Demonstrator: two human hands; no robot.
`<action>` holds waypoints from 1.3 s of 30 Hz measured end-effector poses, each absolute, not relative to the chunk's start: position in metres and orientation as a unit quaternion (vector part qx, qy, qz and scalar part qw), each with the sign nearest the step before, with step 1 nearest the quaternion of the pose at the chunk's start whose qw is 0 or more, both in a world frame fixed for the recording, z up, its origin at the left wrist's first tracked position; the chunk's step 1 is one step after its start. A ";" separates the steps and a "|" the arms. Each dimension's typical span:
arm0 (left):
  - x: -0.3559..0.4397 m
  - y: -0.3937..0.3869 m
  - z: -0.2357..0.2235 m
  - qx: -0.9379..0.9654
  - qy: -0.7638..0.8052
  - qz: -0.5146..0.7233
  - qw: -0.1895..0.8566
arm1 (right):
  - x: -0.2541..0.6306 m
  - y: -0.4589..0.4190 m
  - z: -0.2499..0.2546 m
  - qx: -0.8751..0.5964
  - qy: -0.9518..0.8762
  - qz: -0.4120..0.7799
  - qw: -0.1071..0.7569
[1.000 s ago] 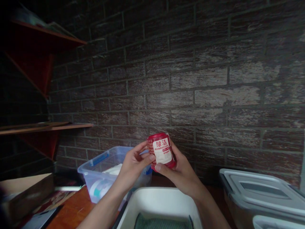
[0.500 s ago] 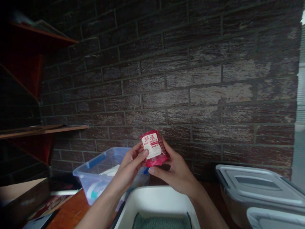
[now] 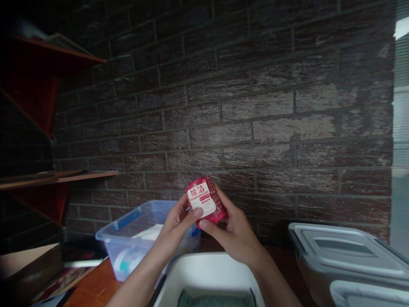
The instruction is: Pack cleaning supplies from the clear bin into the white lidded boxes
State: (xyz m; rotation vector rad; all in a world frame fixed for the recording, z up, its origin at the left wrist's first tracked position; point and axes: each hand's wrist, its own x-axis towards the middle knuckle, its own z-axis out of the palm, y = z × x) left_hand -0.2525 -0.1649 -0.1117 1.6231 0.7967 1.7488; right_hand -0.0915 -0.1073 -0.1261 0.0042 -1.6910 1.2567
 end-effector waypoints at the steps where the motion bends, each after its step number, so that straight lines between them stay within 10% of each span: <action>1: -0.253 -0.165 -0.112 0.618 0.303 0.657 0.306 | -0.092 -0.107 -0.126 0.005 -0.697 0.517 0.497; 39: -0.256 -0.160 -0.113 0.578 0.285 0.692 0.325 | -0.095 -0.097 -0.138 -0.076 -0.714 0.413 0.560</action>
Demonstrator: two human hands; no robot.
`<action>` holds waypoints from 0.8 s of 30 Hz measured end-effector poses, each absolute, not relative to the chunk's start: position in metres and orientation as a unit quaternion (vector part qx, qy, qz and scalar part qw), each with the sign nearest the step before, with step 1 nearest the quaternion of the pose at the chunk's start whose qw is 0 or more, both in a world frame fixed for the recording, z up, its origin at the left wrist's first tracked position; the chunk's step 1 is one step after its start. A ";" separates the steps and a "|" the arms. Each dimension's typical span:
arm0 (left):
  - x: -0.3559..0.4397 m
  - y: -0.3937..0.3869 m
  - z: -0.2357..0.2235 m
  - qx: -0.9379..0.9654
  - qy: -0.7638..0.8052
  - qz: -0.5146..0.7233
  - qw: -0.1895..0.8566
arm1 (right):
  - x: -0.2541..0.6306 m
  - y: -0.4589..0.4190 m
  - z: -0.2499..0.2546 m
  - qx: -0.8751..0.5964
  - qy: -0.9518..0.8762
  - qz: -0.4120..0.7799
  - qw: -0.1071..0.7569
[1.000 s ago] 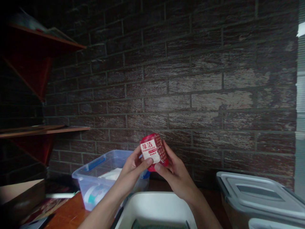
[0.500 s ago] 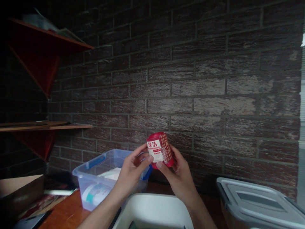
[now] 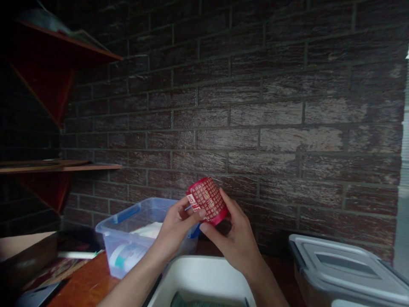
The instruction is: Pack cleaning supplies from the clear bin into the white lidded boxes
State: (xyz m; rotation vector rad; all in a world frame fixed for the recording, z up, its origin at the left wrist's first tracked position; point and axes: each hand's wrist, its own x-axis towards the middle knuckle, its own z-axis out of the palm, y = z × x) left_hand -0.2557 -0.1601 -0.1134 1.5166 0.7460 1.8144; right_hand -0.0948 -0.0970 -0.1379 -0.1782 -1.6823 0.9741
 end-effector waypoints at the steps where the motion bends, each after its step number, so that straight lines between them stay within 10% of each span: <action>1: -0.256 -0.160 -0.113 0.578 0.279 0.695 0.325 | -0.094 -0.098 -0.137 -0.071 -0.708 0.436 0.550; 24: -0.257 -0.163 -0.112 0.563 0.319 0.691 0.322 | -0.099 -0.104 -0.134 -0.038 -0.717 0.501 0.483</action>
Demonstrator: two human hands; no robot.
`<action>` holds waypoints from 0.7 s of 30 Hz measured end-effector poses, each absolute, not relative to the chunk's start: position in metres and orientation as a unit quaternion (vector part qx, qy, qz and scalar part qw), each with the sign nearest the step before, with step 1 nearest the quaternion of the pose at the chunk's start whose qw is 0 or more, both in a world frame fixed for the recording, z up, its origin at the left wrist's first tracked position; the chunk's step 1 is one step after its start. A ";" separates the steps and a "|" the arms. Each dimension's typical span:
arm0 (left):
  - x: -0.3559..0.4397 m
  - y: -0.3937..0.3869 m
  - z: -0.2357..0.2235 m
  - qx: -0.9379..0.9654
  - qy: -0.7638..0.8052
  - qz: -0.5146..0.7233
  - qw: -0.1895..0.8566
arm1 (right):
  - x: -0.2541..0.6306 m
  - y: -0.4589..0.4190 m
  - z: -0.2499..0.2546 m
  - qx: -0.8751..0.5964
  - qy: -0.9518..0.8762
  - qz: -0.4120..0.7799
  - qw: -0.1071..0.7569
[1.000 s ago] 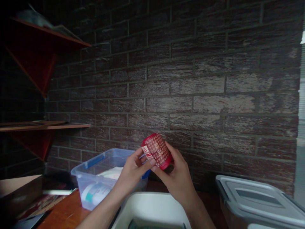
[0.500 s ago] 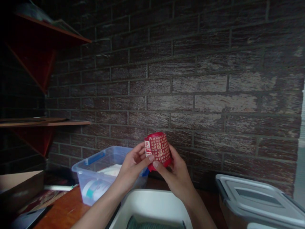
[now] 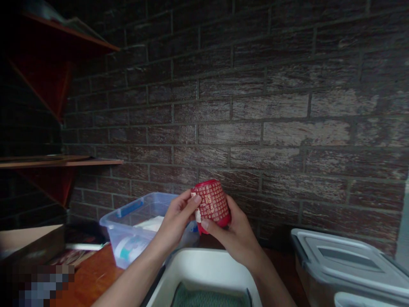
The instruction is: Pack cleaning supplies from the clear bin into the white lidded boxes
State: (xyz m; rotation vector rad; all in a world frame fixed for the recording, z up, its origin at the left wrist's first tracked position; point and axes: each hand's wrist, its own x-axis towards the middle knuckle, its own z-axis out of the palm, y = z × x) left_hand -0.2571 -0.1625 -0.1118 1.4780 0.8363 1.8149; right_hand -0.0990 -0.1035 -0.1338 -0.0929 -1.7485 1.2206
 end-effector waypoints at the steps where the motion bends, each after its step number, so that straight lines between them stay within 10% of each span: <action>1: -0.257 -0.163 -0.112 0.562 0.320 0.688 0.328 | -0.099 -0.104 -0.133 -0.034 -0.714 0.509 0.479; 21: -0.258 -0.158 -0.114 0.550 0.269 0.702 0.363 | -0.099 -0.093 -0.135 -0.022 -0.658 0.546 0.517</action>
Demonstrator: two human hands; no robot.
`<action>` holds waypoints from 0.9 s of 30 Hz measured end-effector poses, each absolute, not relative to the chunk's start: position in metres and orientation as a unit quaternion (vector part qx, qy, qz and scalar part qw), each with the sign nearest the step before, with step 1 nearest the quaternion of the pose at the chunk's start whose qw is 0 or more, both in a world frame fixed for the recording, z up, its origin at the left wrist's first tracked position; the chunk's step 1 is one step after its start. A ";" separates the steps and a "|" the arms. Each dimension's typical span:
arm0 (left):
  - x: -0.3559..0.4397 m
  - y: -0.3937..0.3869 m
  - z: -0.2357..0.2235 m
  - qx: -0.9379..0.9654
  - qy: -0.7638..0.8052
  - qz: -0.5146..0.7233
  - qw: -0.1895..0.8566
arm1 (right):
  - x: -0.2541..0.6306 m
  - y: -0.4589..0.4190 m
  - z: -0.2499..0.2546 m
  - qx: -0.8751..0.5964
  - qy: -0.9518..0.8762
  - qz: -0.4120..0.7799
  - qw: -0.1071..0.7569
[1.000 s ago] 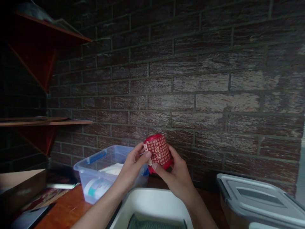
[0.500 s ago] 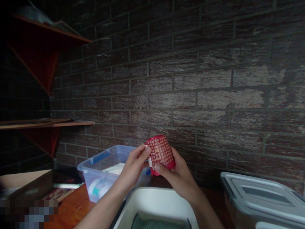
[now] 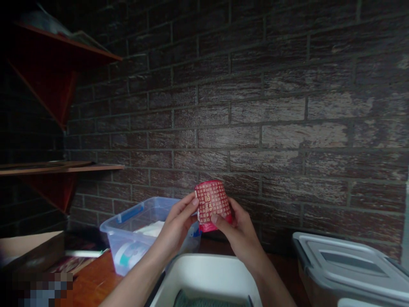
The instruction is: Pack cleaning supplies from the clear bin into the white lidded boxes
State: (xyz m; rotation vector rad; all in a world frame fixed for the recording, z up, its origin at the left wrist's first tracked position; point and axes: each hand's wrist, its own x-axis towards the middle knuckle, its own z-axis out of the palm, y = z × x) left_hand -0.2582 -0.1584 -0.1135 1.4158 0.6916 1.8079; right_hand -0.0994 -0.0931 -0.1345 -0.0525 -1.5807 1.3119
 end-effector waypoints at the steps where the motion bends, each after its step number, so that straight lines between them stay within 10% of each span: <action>1: -0.258 -0.159 -0.113 0.551 0.264 0.704 0.362 | -0.099 -0.093 -0.135 -0.019 -0.652 0.554 0.517; 27: -0.258 -0.159 -0.113 0.556 0.287 0.714 0.313 | -0.101 -0.096 -0.133 -0.023 -0.640 0.548 0.538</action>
